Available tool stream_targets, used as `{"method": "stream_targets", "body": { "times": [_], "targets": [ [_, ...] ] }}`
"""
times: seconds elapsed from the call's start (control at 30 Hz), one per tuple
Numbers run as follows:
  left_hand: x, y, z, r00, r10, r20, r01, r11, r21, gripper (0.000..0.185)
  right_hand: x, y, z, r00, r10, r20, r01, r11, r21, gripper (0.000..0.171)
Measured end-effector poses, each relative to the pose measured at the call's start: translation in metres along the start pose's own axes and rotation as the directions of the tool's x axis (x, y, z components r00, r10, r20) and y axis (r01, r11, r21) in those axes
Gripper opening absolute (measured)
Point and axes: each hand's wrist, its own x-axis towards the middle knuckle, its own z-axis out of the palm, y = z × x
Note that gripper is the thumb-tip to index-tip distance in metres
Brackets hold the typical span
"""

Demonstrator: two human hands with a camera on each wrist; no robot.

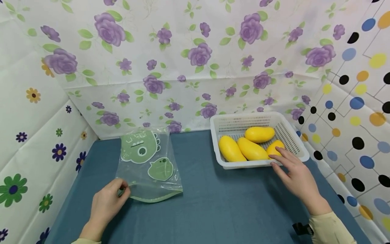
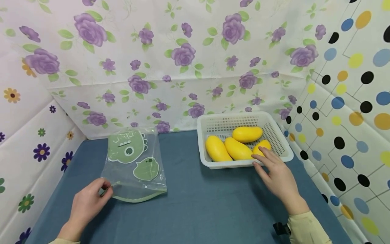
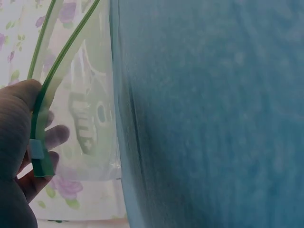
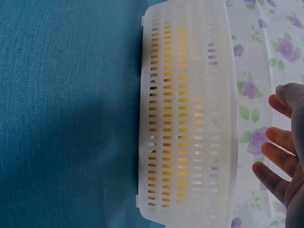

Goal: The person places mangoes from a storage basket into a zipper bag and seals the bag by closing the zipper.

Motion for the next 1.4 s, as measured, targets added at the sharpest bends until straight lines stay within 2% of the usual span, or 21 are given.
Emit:
{"method": "stream_targets", "body": {
  "times": [0.13, 0.33, 0.53, 0.73, 0.83, 0.97, 1.07, 1.3, 1.4],
  "targets": [
    [0.001, 0.003, 0.002, 0.999, -0.004, -0.038, 0.004, 1.000, 0.004, 0.031, 0.001, -0.001, 0.000, 1.000, -0.004, -0.001, 0.004, 1.000, 0.006, 0.040],
    [0.001, 0.007, -0.001, 1.000, -0.020, -0.017, 0.021, 0.999, 0.032, 0.031, 0.002, -0.001, -0.002, 1.000, -0.005, 0.002, 0.005, 1.000, 0.007, 0.040],
    [0.000, 0.010, -0.007, 0.992, -0.122, 0.026, 0.119, 0.988, 0.102, 0.029, 0.005, -0.002, -0.003, 1.000, -0.021, 0.000, 0.021, 1.000, 0.007, 0.040],
    [-0.002, 0.010, -0.011, 0.984, -0.176, 0.026, 0.175, 0.984, 0.041, 0.019, 0.011, -0.003, -0.002, 0.999, -0.046, -0.002, 0.046, 0.999, 0.008, 0.038],
    [-0.003, 0.009, -0.013, 0.979, -0.194, 0.063, 0.194, 0.981, -0.005, 0.014, 0.013, -0.004, -0.002, 0.999, -0.051, 0.002, 0.051, 0.999, 0.003, 0.036],
    [-0.009, 0.008, -0.016, 0.959, -0.236, 0.155, 0.244, 0.969, -0.038, 0.014, 0.014, -0.004, -0.001, 0.998, -0.057, 0.007, 0.057, 0.998, -0.004, 0.035],
    [-0.013, 0.008, -0.019, 0.948, -0.256, 0.189, 0.268, 0.963, -0.041, 0.016, 0.014, -0.004, 0.000, 0.998, -0.054, 0.013, 0.054, 0.998, -0.008, 0.035],
    [-0.019, 0.010, -0.023, 0.958, -0.268, 0.103, 0.270, 0.963, 0.000, 0.014, 0.017, -0.003, 0.000, 0.998, -0.046, 0.030, 0.047, 0.999, -0.008, 0.033],
    [-0.020, 0.011, -0.024, 0.955, -0.278, 0.105, 0.280, 0.960, -0.003, 0.013, 0.017, -0.004, 0.000, 0.998, -0.052, 0.030, 0.052, 0.999, -0.003, 0.033]
  ]
}}
